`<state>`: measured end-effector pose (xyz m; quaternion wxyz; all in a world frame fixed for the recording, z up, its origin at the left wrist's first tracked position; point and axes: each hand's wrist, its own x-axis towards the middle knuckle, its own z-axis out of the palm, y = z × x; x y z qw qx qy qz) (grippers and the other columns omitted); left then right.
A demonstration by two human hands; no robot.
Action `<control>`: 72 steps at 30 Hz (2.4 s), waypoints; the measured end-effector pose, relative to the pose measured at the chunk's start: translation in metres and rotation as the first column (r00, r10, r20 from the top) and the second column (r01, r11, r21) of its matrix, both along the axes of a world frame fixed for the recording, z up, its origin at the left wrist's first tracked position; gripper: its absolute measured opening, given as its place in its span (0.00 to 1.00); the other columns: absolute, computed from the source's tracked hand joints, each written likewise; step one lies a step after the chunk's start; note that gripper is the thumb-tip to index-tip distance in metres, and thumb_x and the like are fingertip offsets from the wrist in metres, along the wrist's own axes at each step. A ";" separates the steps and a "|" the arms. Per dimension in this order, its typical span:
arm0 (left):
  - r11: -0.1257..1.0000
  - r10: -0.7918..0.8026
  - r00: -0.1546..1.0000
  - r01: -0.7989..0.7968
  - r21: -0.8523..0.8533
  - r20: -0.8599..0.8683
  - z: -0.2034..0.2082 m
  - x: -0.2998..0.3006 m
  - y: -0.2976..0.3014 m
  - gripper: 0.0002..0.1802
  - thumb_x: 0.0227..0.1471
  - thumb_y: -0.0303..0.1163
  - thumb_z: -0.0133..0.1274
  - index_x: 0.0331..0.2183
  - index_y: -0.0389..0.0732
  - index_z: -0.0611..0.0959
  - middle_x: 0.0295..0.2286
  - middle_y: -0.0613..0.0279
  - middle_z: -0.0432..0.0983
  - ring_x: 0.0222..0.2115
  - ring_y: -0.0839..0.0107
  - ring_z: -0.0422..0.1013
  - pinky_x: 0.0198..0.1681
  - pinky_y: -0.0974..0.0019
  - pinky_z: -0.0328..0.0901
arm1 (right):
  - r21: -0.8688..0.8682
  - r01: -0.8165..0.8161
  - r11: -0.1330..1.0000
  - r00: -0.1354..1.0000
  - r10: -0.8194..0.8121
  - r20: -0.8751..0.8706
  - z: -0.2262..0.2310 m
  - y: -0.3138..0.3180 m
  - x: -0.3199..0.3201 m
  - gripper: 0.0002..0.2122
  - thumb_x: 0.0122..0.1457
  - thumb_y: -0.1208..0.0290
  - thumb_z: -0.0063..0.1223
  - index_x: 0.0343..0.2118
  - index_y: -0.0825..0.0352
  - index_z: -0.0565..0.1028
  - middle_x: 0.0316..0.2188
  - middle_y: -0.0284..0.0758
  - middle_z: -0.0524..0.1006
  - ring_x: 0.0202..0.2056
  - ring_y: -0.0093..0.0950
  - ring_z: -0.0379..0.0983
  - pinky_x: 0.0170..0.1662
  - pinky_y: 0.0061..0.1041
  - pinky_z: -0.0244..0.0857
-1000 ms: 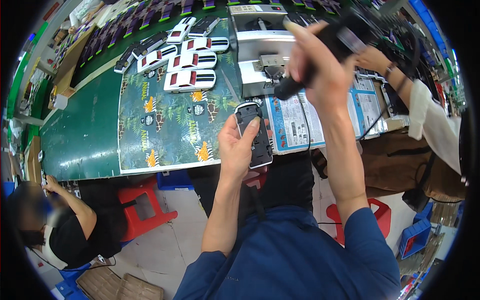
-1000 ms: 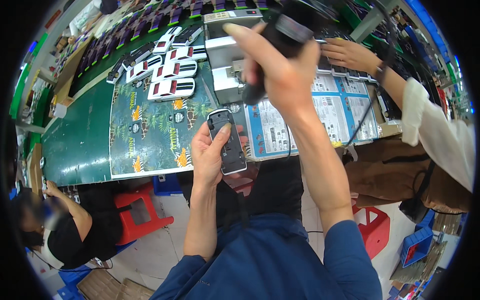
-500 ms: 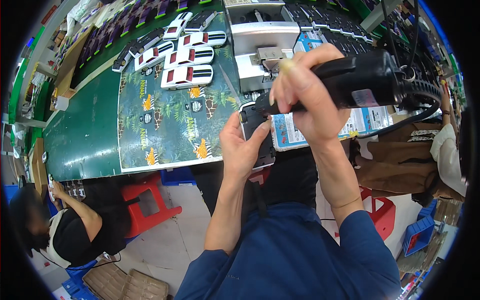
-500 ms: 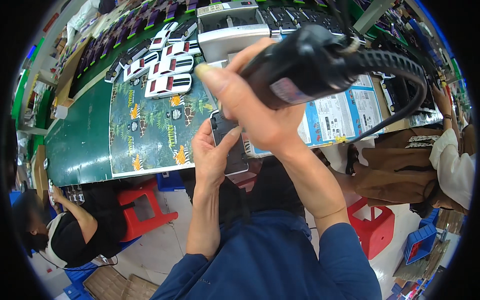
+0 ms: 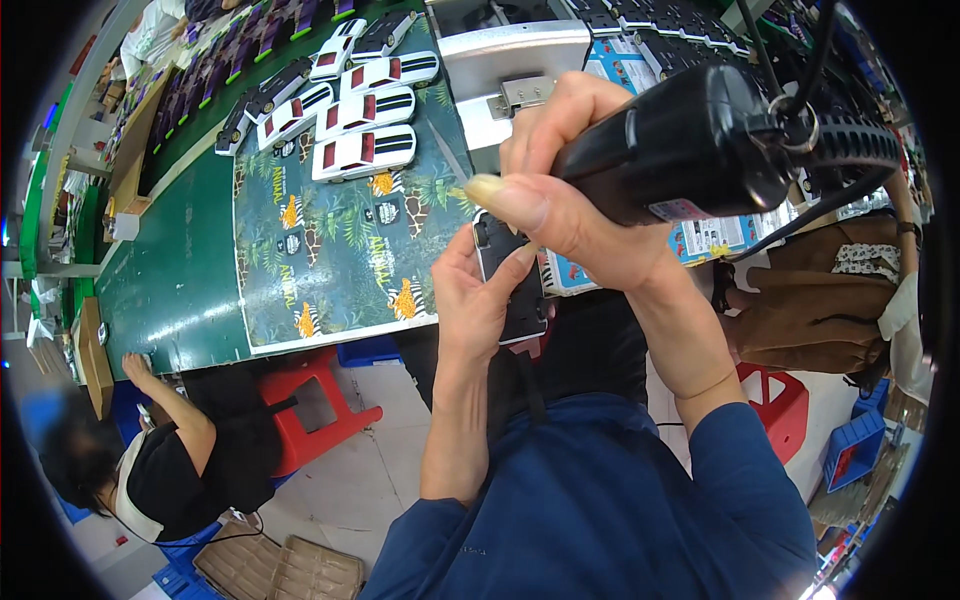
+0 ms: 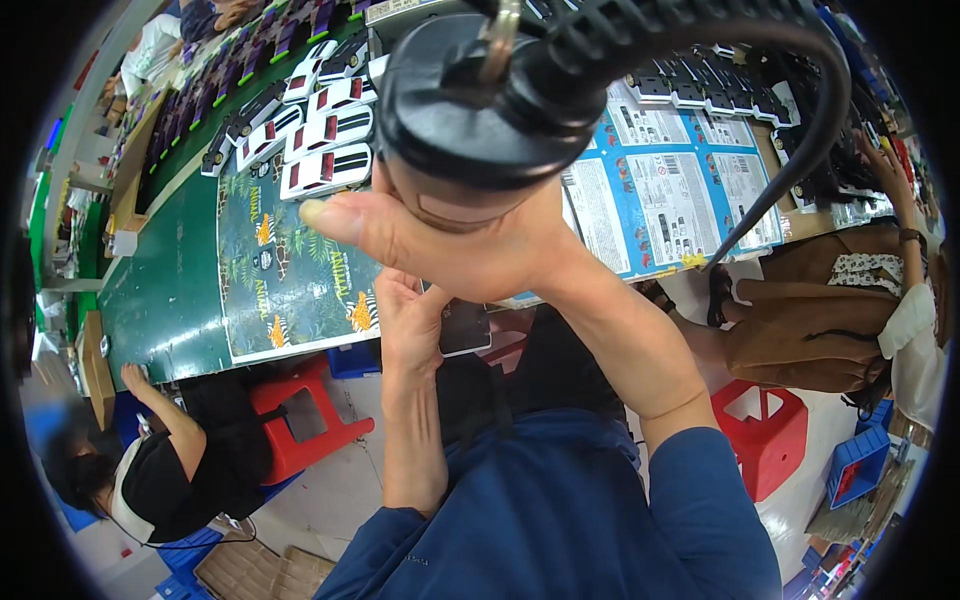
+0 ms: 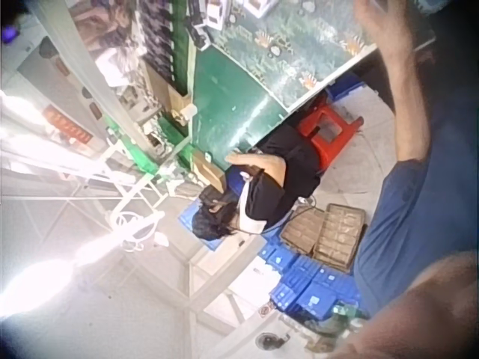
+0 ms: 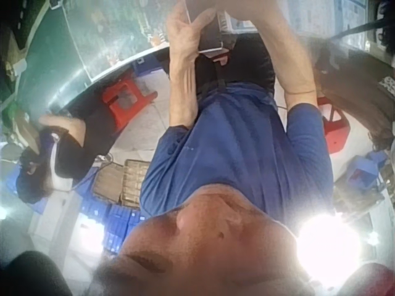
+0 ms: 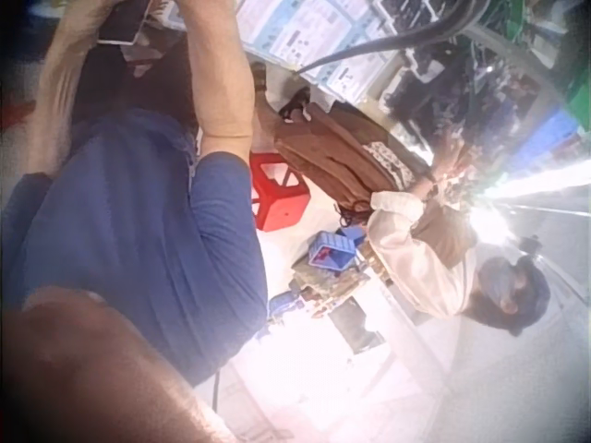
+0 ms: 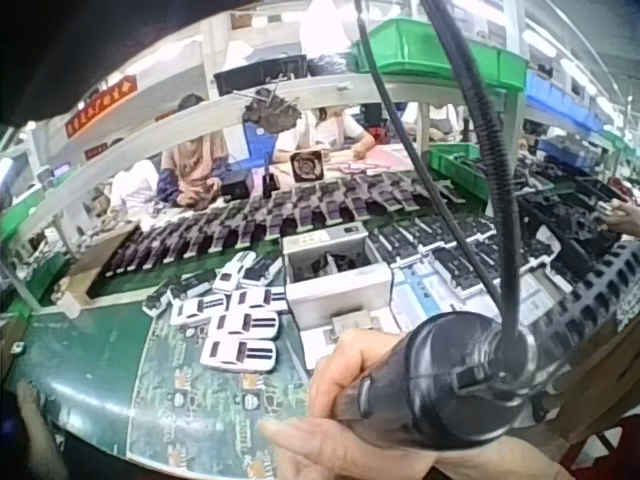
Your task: Assembling electronic toy cars using an electric screwdriver at a factory workbench.
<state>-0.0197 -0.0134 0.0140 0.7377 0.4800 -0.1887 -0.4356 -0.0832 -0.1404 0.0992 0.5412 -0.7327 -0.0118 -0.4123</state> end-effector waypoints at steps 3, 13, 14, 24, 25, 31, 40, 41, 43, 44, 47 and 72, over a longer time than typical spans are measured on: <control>1.000 -0.017 1.000 0.017 0.012 -0.017 0.001 -0.001 -0.001 0.15 0.51 0.20 0.59 0.42 0.31 0.75 0.29 0.57 0.79 0.23 0.73 0.76 0.23 0.68 0.74 | 0.060 0.023 0.998 1.000 -0.022 -0.004 0.002 0.000 -0.007 0.13 0.49 0.82 0.62 0.25 0.64 0.66 0.17 0.30 0.71 0.19 0.16 0.66 0.24 0.17 0.63; 0.997 0.061 0.998 -0.061 -0.050 0.016 0.000 -0.005 -0.003 0.14 0.50 0.20 0.60 0.41 0.33 0.78 0.31 0.59 0.80 0.27 0.76 0.76 0.30 0.70 0.74 | 0.023 0.045 0.999 0.999 -0.045 0.020 0.005 0.002 -0.018 0.10 0.53 0.79 0.58 0.26 0.66 0.65 0.16 0.33 0.69 0.16 0.20 0.65 0.23 0.22 0.65; 0.996 0.065 0.998 -0.064 -0.059 0.018 -0.003 -0.002 -0.002 0.14 0.50 0.20 0.60 0.41 0.33 0.78 0.31 0.59 0.80 0.27 0.76 0.76 0.30 0.70 0.74 | 0.034 0.035 0.999 0.998 -0.037 0.053 0.006 0.001 -0.017 0.09 0.53 0.79 0.57 0.26 0.66 0.66 0.16 0.33 0.69 0.16 0.21 0.65 0.23 0.23 0.65; 0.979 -0.055 0.918 -0.028 -0.201 -0.393 -0.016 0.020 0.012 0.34 0.43 0.10 0.52 0.53 0.39 0.65 0.50 0.48 0.67 0.48 0.55 0.72 0.46 0.46 0.74 | 0.161 0.257 0.953 0.926 -0.291 0.242 0.039 -0.029 0.014 0.08 0.54 0.74 0.63 0.23 0.68 0.74 0.12 0.29 0.72 0.13 0.17 0.67 0.18 0.16 0.61; 0.980 -0.054 0.928 -0.022 -0.198 -0.368 -0.017 0.020 0.011 0.36 0.43 0.10 0.52 0.54 0.40 0.64 0.49 0.47 0.68 0.47 0.56 0.72 0.45 0.47 0.75 | 0.010 0.281 0.960 0.920 -0.272 0.281 0.034 -0.036 0.015 0.09 0.54 0.71 0.64 0.22 0.68 0.77 0.12 0.27 0.72 0.13 0.15 0.68 0.19 0.15 0.62; 0.982 -0.014 0.933 -0.055 -0.180 -0.360 -0.015 0.023 0.005 0.40 0.42 0.10 0.50 0.58 0.44 0.64 0.48 0.45 0.70 0.46 0.56 0.74 0.41 0.50 0.76 | 0.040 0.312 0.949 0.940 -0.315 0.134 0.031 -0.039 0.024 0.12 0.52 0.69 0.65 0.18 0.67 0.75 0.10 0.26 0.72 0.13 0.14 0.67 0.18 0.15 0.60; 0.988 0.044 0.911 -0.100 -0.116 -0.409 -0.018 0.022 -0.003 0.42 0.40 0.09 0.51 0.57 0.44 0.63 0.44 0.50 0.73 0.41 0.60 0.75 0.39 0.54 0.76 | 0.445 -0.086 0.891 0.981 -0.002 0.193 0.026 -0.001 -0.028 0.08 0.56 0.71 0.58 0.27 0.71 0.76 0.11 0.30 0.69 0.11 0.19 0.65 0.19 0.18 0.60; 0.989 0.043 0.912 -0.096 -0.110 -0.408 -0.020 0.022 -0.002 0.42 0.40 0.09 0.51 0.57 0.44 0.63 0.44 0.50 0.73 0.41 0.60 0.75 0.39 0.54 0.76 | 0.398 -0.073 0.914 0.990 0.019 0.139 0.026 0.004 -0.033 0.09 0.55 0.70 0.60 0.27 0.71 0.75 0.11 0.30 0.70 0.12 0.19 0.65 0.20 0.18 0.60; 0.984 0.043 0.923 -0.105 -0.145 -0.382 -0.023 0.025 -0.001 0.41 0.40 0.09 0.51 0.57 0.44 0.63 0.44 0.50 0.73 0.41 0.60 0.75 0.38 0.54 0.76 | 0.504 -0.094 0.859 0.991 0.035 0.126 0.022 0.023 -0.034 0.10 0.53 0.70 0.63 0.26 0.69 0.73 0.13 0.30 0.70 0.13 0.18 0.65 0.19 0.18 0.60; 0.982 0.026 0.920 -0.097 -0.161 -0.392 -0.026 0.026 -0.002 0.42 0.40 0.09 0.52 0.57 0.44 0.63 0.44 0.49 0.72 0.41 0.60 0.75 0.38 0.55 0.76 | 0.524 -0.118 0.844 0.990 0.058 0.129 0.019 0.027 -0.035 0.09 0.52 0.72 0.64 0.26 0.68 0.73 0.13 0.30 0.71 0.13 0.17 0.65 0.19 0.17 0.59; 0.983 0.035 0.922 -0.103 -0.155 -0.387 -0.027 0.026 0.000 0.44 0.40 0.10 0.53 0.59 0.42 0.61 0.45 0.48 0.72 0.42 0.60 0.74 0.38 0.56 0.75 | 0.409 -0.102 0.907 0.993 0.114 -0.004 0.016 0.034 -0.039 0.07 0.55 0.75 0.52 0.28 0.70 0.66 0.14 0.34 0.65 0.13 0.22 0.61 0.20 0.24 0.62; 0.989 0.057 0.844 -0.120 -0.084 -0.533 -0.011 0.025 0.004 0.39 0.42 0.10 0.50 0.57 0.44 0.66 0.46 0.51 0.71 0.43 0.60 0.73 0.39 0.54 0.74 | 0.423 -0.175 0.889 0.984 0.172 0.045 -0.007 0.040 -0.042 0.13 0.50 0.73 0.63 0.26 0.66 0.66 0.16 0.33 0.69 0.14 0.22 0.64 0.21 0.23 0.63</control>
